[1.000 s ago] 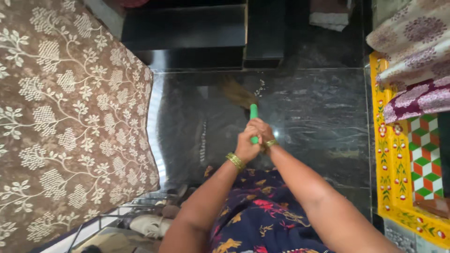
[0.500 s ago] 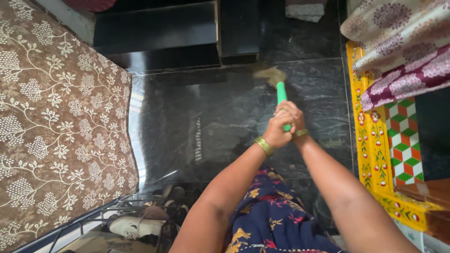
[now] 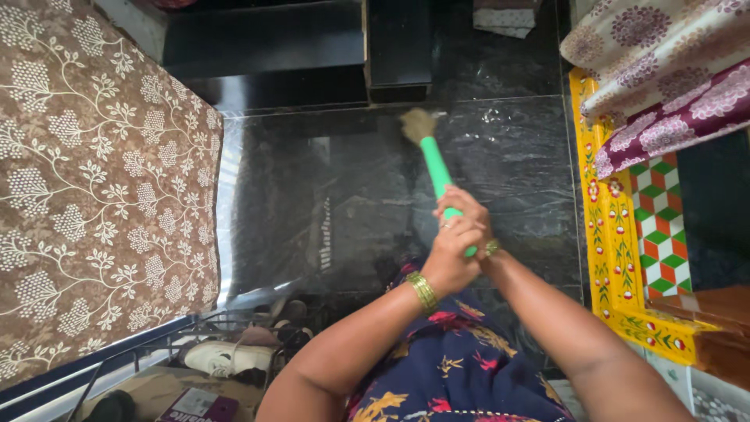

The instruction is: The person sweeps debris from a dark tiled floor using a broom and then collects the waste into a blue dustpan.

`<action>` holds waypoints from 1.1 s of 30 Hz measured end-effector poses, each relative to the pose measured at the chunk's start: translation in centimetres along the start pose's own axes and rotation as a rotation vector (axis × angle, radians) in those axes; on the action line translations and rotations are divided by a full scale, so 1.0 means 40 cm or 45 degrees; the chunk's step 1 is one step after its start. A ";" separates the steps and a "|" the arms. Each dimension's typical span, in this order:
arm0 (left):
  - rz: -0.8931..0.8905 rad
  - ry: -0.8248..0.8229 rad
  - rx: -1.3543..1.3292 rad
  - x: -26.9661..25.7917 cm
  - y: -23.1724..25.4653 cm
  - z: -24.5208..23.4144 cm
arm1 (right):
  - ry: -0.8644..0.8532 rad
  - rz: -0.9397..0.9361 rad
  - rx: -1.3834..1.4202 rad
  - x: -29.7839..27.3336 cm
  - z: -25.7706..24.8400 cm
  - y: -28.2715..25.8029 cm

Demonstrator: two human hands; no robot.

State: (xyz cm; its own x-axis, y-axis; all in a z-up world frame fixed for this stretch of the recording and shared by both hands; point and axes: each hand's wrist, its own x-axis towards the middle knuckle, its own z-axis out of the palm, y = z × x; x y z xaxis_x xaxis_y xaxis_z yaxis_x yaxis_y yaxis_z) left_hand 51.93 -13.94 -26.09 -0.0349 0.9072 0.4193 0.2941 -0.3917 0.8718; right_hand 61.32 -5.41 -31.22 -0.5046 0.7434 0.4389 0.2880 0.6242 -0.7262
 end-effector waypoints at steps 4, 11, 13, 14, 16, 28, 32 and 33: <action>-0.112 0.054 0.079 -0.045 -0.051 -0.019 | -0.109 0.137 0.244 -0.020 0.071 0.008; -0.237 -0.092 -0.065 -0.089 -0.161 0.013 | -0.156 0.306 0.336 -0.086 0.064 0.042; -0.229 -0.102 -0.087 -0.074 -0.170 0.048 | -0.076 -0.089 0.186 -0.087 0.032 0.081; -0.206 -0.112 -0.096 -0.051 -0.180 0.061 | -0.079 -0.097 0.185 -0.074 0.020 0.106; -0.227 -0.122 -0.108 -0.003 -0.196 0.098 | -0.065 -0.077 0.185 -0.059 -0.012 0.150; -0.053 -0.098 -0.077 0.258 -0.228 0.328 | 0.050 0.040 0.167 0.070 -0.243 0.331; -0.115 -0.193 -0.041 0.321 -0.208 0.358 | 0.062 0.062 0.163 0.103 -0.301 0.347; -0.107 -0.191 -0.041 0.337 -0.189 0.361 | 0.069 0.069 0.160 0.107 -0.315 0.346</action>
State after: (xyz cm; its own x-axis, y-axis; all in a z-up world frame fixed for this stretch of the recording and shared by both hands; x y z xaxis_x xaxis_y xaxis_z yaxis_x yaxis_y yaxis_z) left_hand 63.02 3.48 -30.69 0.0854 0.9486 0.3046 0.2656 -0.3163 0.9107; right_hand 73.41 9.45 -32.74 -0.4455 0.7893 0.4225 0.2079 0.5503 -0.8087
